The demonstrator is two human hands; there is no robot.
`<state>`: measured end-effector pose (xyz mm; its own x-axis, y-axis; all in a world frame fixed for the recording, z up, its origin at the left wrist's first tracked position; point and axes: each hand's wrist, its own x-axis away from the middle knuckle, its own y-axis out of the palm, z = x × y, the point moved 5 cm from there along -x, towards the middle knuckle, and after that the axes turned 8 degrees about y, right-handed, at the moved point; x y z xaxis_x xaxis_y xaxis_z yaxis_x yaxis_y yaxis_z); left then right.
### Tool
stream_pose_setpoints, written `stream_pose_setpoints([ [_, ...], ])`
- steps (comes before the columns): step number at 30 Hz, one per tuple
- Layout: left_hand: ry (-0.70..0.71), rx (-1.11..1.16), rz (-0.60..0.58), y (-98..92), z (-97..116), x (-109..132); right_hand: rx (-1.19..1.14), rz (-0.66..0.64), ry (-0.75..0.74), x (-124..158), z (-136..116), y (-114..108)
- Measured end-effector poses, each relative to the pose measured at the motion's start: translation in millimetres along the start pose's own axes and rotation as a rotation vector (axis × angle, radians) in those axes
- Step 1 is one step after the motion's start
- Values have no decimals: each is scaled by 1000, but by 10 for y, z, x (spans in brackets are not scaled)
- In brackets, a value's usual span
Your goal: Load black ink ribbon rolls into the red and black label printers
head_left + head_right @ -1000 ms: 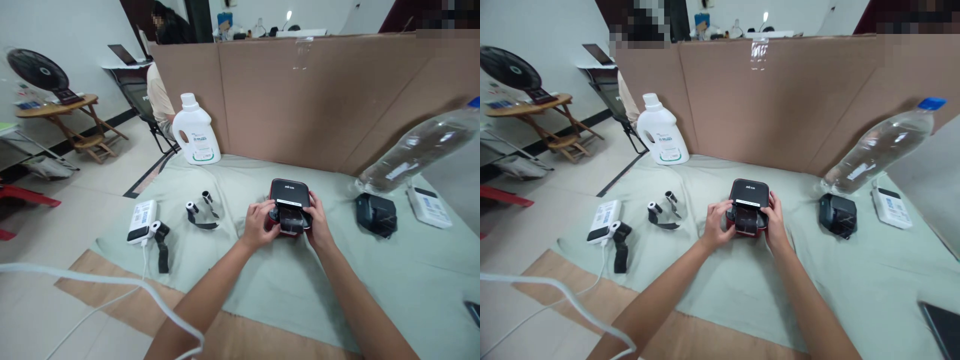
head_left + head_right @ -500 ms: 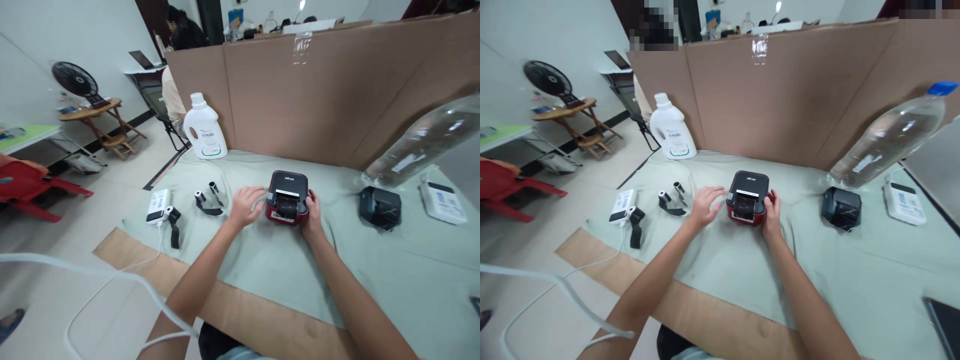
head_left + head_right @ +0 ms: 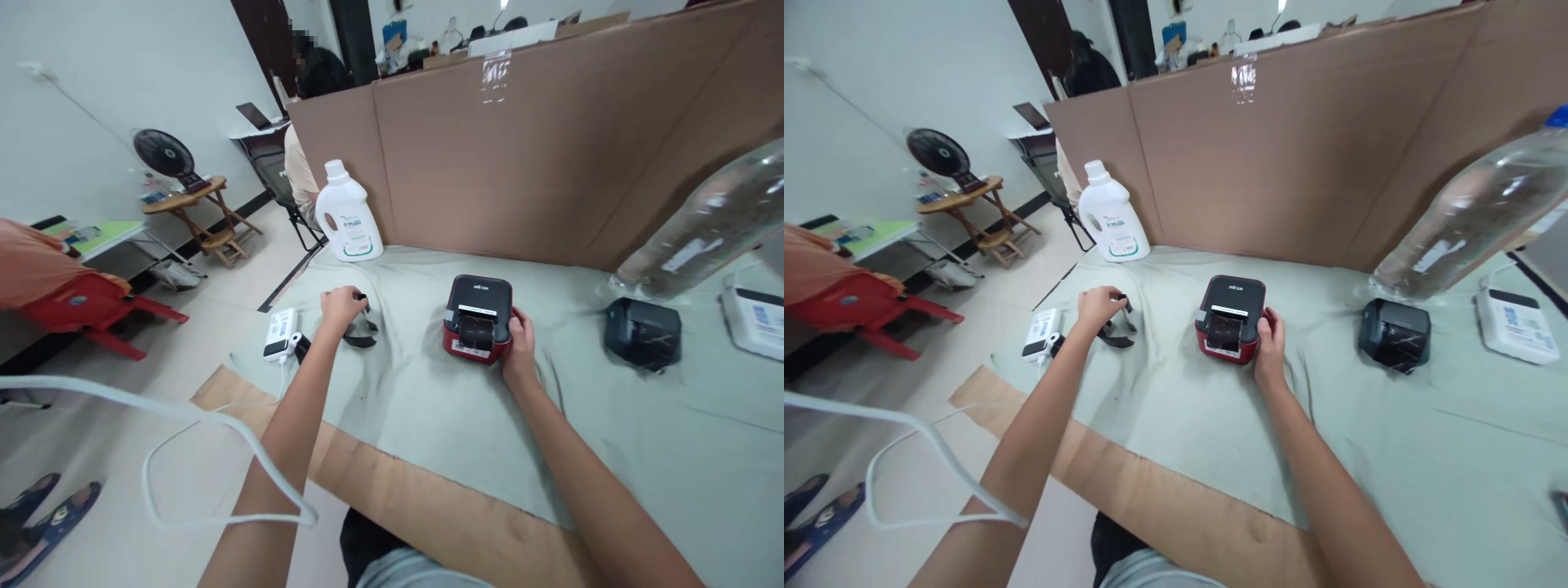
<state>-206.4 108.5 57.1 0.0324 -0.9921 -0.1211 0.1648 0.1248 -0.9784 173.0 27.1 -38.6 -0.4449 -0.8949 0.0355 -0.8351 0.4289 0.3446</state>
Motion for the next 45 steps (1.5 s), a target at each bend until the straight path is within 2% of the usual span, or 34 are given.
stream_pose_setpoints([
  [3, -60, 80, 95, -254, -101, 126, 4, 3, -8, 4, -18, 7],
  [6, -180, 132, 225, -566, -432, 404, 3, 7, 0, 3, -24, 13],
  [8, -279, 98, 195, -645, -668, 611, 2, 6, 8, -1, -21, 16],
  [10, -336, 36, 105, -603, -821, 782, -2, 2, 13, -7, -12, 18],
  [13, -331, -25, -13, -417, -880, 928, -16, 5, 14, -18, 4, 13],
  [15, -323, -40, -50, -308, -872, 966, -14, 9, 10, -20, 8, 6],
  [18, -320, -117, -56, -273, -859, 960, 12, 7, -3, -10, -4, -2],
  [21, -283, -180, -10, -323, -800, 881, 48, -2, -16, 2, -18, -7],
  [23, -243, -136, 46, -323, -701, 789, 60, 1, -20, 3, -19, -10],
  [27, -172, -8, 56, -140, -436, 578, 28, 14, -10, -7, -13, -8],
  [30, -155, -37, 41, -23, -330, 506, 0, 5, 7, -2, -21, 6],
  [33, -169, -77, 37, -28, -368, 560, 4, -11, 22, 10, -32, 16],
  [38, -218, -101, -19, -137, -582, 759, 18, -6, -2, 6, -44, 25],
  [40, -217, -108, 6, -180, -573, 810, 27, 11, 0, 4, -39, 13],
  [42, -180, -75, 125, -210, -400, 841, 51, 20, 2, 20, -39, -17],
  [44, -85, 79, 243, -151, -34, 864, 66, -17, -11, 64, -55, -55],
  [45, -8, 232, 225, -56, 216, 866, 71, -59, -22, 97, -71, -72],
])
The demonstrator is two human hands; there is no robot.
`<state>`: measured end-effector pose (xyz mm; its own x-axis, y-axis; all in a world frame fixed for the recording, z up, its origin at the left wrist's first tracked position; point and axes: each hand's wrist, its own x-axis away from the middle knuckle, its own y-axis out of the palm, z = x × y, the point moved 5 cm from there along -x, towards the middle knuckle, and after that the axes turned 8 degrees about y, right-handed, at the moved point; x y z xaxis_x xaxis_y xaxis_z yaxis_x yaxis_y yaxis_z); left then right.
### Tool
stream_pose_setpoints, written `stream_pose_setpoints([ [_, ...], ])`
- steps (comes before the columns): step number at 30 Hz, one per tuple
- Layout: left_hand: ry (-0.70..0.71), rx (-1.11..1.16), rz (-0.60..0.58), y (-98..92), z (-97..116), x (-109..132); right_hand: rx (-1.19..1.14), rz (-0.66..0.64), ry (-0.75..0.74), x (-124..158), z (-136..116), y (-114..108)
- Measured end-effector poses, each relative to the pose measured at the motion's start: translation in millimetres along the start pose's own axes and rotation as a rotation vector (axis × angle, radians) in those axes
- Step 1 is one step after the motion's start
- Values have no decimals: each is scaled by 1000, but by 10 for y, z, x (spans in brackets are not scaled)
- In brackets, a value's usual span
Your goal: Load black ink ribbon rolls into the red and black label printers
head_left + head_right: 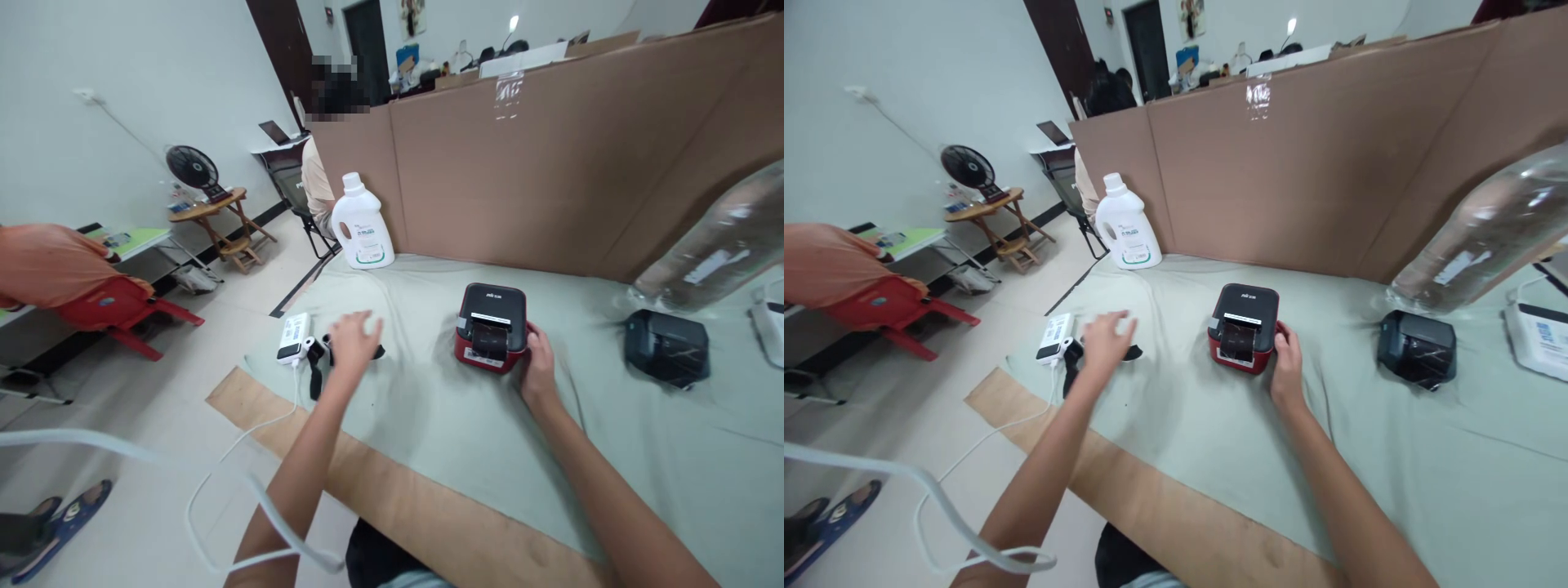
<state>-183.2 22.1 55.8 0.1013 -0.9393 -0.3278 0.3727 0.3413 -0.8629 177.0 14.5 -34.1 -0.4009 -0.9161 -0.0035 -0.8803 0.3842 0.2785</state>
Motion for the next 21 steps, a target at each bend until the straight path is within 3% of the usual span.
stream_pose_setpoints([
  [4, 184, 678, -263, 654, 966, 173, 180, -226, -53, 170, -107, -4],
  [6, 187, 831, -293, 811, 1245, 203, 353, -252, -105, 226, -180, 22],
  [8, 171, 901, -280, 843, 1321, 155, 475, -227, -185, 234, -257, 100],
  [12, 112, 960, -187, 655, 981, -167, 568, -268, -336, 130, -330, 593],
  [17, 41, 866, -81, 243, 145, -738, 521, -490, -419, -55, -204, 1796],
  [21, -15, 618, 22, -23, -543, -1044, 497, -626, -432, -117, 79, 2701],
])
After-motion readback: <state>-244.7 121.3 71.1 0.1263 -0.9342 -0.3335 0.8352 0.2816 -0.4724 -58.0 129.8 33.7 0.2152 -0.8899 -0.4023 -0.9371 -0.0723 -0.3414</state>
